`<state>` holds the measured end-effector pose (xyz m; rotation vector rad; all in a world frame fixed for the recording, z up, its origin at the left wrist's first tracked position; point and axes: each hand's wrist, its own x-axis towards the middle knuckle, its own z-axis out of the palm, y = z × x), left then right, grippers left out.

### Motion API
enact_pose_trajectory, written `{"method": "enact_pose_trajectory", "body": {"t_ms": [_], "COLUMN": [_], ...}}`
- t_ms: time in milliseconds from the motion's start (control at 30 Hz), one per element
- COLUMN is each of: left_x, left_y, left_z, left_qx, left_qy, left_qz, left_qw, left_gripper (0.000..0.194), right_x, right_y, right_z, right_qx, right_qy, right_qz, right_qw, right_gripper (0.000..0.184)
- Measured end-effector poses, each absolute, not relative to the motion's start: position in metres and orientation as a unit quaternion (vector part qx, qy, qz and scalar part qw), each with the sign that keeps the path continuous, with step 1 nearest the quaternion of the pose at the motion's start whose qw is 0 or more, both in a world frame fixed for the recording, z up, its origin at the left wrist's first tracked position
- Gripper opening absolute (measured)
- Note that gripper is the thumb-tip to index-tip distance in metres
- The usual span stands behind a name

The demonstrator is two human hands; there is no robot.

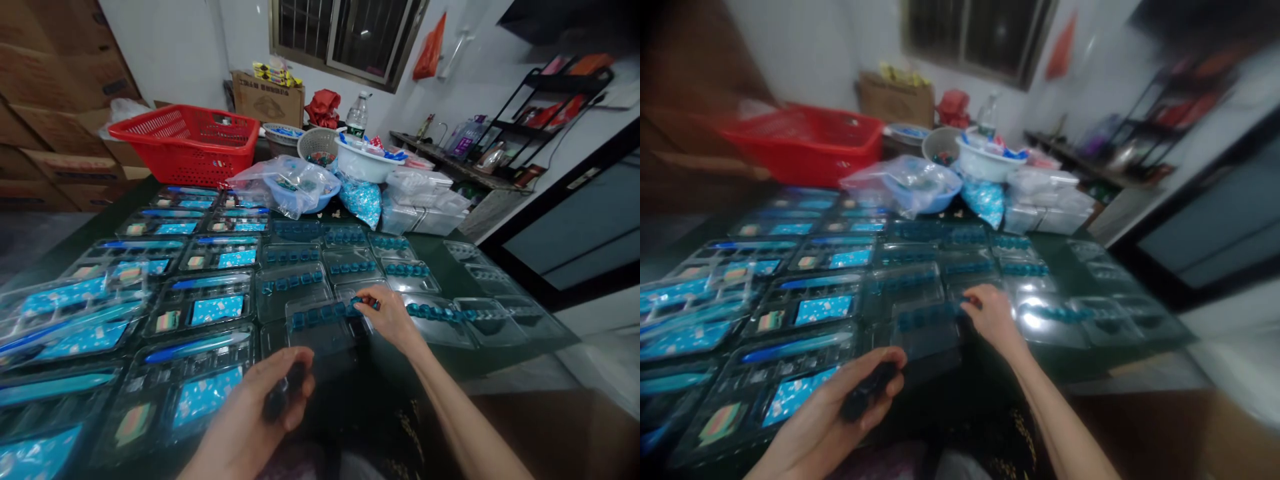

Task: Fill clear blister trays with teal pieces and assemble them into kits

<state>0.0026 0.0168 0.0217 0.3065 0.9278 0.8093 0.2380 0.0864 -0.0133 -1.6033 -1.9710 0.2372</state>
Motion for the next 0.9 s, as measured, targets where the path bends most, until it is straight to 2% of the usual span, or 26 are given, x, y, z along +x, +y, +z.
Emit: {"method": "enact_pose_trajectory", "body": {"t_ms": [300,433,633,733,900], "left_x": [-0.004,-0.007,-0.018,-0.025,-0.042], "left_y": [0.024,0.03,0.032,0.032,0.031], "left_z": [0.025,0.031,0.029,0.026,0.026], "left_qx": [0.094,0.052,0.028,0.027,0.074], "left_qy": [0.445,0.455,0.418,0.416,0.384], "left_qz": [0.42,0.475,0.516,0.523,0.539], "left_qw": [0.785,0.752,0.747,0.743,0.746], "left_gripper": [0.015,0.018,0.026,0.029,0.022], "right_x": [0.23,0.229,0.224,0.21,0.189], "right_y": [0.089,0.088,0.068,0.047,0.022], "right_z": [-0.016,-0.021,-0.007,0.004,-0.006], "right_qx": [-0.565,-0.552,-0.558,-0.532,-0.494], "right_qy": [-0.789,-0.802,-0.801,-0.819,-0.86], "right_qz": [0.073,0.057,-0.005,0.002,-0.001], "right_qw": [0.229,0.22,0.218,0.215,0.131], "right_gripper": [0.015,0.015,0.036,0.027,0.015]}}
